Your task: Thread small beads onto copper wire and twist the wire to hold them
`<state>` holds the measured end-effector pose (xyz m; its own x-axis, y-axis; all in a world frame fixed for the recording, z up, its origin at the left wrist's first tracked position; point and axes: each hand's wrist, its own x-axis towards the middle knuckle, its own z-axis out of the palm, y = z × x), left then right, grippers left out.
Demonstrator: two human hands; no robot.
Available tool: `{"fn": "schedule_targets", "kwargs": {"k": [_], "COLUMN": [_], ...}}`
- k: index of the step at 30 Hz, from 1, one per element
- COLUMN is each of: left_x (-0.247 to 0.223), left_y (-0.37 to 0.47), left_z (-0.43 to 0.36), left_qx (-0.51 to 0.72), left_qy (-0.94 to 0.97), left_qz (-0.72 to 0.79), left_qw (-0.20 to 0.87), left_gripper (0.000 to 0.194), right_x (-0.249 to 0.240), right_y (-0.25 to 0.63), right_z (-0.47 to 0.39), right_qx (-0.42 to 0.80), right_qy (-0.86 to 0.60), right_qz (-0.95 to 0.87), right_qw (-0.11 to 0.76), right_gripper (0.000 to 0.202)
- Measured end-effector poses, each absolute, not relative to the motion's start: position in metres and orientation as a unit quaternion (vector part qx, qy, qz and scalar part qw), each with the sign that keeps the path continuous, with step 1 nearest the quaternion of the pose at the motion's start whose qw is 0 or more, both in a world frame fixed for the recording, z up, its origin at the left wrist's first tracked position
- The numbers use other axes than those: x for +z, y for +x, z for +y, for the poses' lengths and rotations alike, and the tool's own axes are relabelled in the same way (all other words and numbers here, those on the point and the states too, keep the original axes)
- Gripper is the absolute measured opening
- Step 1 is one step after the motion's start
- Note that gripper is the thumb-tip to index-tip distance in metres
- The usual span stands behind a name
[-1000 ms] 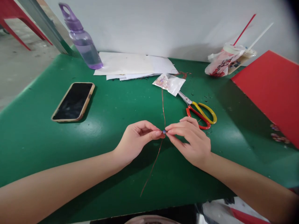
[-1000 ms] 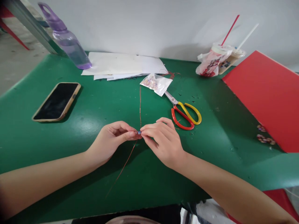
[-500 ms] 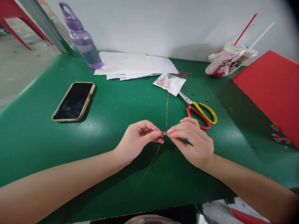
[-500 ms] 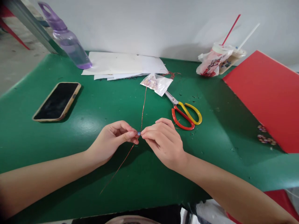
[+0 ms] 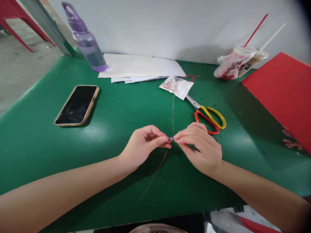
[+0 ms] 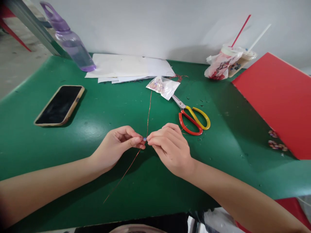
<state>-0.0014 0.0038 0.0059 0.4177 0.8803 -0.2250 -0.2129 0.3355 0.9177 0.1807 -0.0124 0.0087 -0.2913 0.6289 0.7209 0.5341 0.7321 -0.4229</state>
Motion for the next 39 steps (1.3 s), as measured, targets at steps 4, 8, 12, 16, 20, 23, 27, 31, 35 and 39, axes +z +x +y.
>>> {"fn": "schedule_targets", "kwargs": {"k": [4,8,12,16,20,23,27,31,35,39], "left_x": [0.006,0.006,0.006,0.005,0.005,0.004,0.003,0.002,0.002,0.002], "left_y": [-0.001,-0.001,-0.001,-0.002,-0.003,-0.003,-0.003,-0.003,-0.004,-0.005], "left_z": [0.004,0.004,0.004,0.004,0.004,0.005,0.006,0.006,0.006,0.005], "left_qx": [0.380,0.382,0.386,0.386,0.387,0.390,0.393,0.395,0.397,0.400], "left_qy": [0.430,0.430,0.427,0.422,0.415,0.412,0.410,0.408,0.407,0.409], "left_qz": [0.384,0.379,0.375,0.371,0.358,0.345,0.332,0.324,0.318,0.313], "left_qw": [0.723,0.725,0.727,0.732,0.742,0.748,0.754,0.757,0.759,0.758], "left_gripper": [0.014,0.014,0.014,0.012,0.011,0.010,0.010,0.010,0.009,0.009], "right_x": [0.008,0.008,0.010,0.013,0.015,0.017,0.019,0.020,0.020,0.019], "right_y": [0.180,0.180,0.179,0.177,0.177,0.176,0.174,0.173,0.174,0.174], "right_z": [-0.013,-0.013,-0.013,-0.013,-0.014,-0.015,-0.015,-0.015,-0.015,-0.015], "right_qx": [0.053,0.055,0.053,0.047,0.043,0.036,0.028,0.027,0.030,0.038], "right_qy": [-0.358,-0.357,-0.356,-0.352,-0.349,-0.348,-0.345,-0.346,-0.347,-0.347], "right_qz": [-0.800,-0.799,-0.803,-0.808,-0.810,-0.811,-0.812,-0.813,-0.812,-0.812], "right_qw": [0.479,0.480,0.475,0.470,0.470,0.470,0.469,0.468,0.468,0.468], "right_gripper": [0.021,0.021,0.021,0.021,0.021,0.021,0.022,0.022,0.022,0.022]}}
